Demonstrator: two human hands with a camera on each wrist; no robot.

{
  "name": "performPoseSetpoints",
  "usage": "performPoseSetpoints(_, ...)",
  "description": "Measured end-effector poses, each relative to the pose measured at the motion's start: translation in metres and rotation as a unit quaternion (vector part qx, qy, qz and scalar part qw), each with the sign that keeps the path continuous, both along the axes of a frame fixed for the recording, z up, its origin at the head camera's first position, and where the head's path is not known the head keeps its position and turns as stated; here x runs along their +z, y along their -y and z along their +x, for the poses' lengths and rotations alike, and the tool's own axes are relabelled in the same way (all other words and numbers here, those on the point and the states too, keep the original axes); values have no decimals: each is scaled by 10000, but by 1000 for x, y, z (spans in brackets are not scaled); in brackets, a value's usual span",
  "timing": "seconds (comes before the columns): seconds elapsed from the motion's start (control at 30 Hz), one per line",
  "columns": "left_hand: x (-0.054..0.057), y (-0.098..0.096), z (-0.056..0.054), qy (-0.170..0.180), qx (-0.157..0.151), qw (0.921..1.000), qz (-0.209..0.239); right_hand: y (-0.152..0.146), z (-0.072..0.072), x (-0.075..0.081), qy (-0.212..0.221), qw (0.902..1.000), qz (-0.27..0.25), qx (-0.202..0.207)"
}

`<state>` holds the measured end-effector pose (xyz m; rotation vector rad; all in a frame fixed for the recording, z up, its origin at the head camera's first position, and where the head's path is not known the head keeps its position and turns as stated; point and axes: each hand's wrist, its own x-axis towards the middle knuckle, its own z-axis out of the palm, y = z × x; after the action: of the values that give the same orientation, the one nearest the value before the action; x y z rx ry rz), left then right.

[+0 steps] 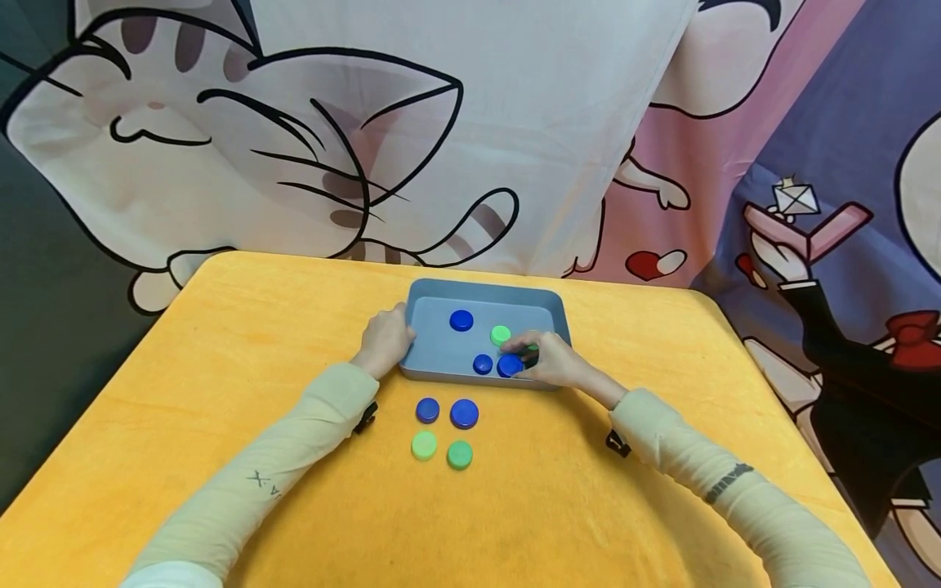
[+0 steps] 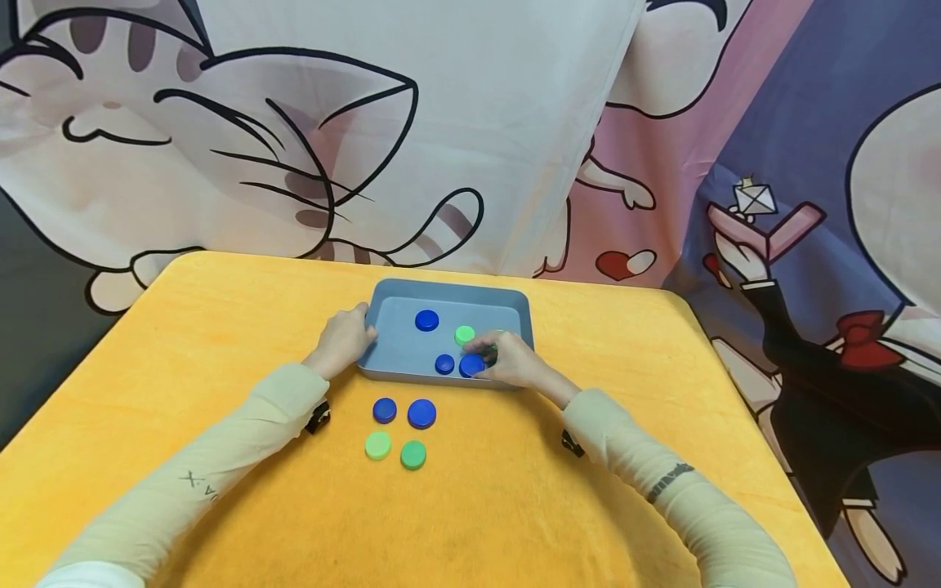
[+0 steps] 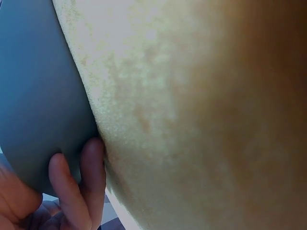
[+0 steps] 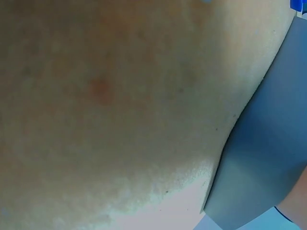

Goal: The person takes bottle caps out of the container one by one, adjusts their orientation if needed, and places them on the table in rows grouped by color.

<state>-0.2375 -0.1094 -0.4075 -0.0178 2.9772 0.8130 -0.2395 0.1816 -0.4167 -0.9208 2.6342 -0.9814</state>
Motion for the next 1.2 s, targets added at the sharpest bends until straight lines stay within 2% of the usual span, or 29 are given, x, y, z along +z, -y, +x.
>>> performPoseSetpoints(0.37, 0, 0, 1, -70, -46, 10000, 10, 2, -1, -2, -130, 9997, 158, 156)
performPoseSetpoints(0.6, 1, 0, 3, -100, -75, 9999, 6, 1, 0, -2, -287, 9995, 78, 53)
performPoseSetpoints(1.03, 0, 0, 2, -103, -51, 9999, 4, 1, -1, -5, -328, 9994, -1, -63)
performPoseSetpoints(1.2, 0, 0, 2, -93, -36, 10000, -3, 3, 1, -1, -352, 9991, -59, -215)
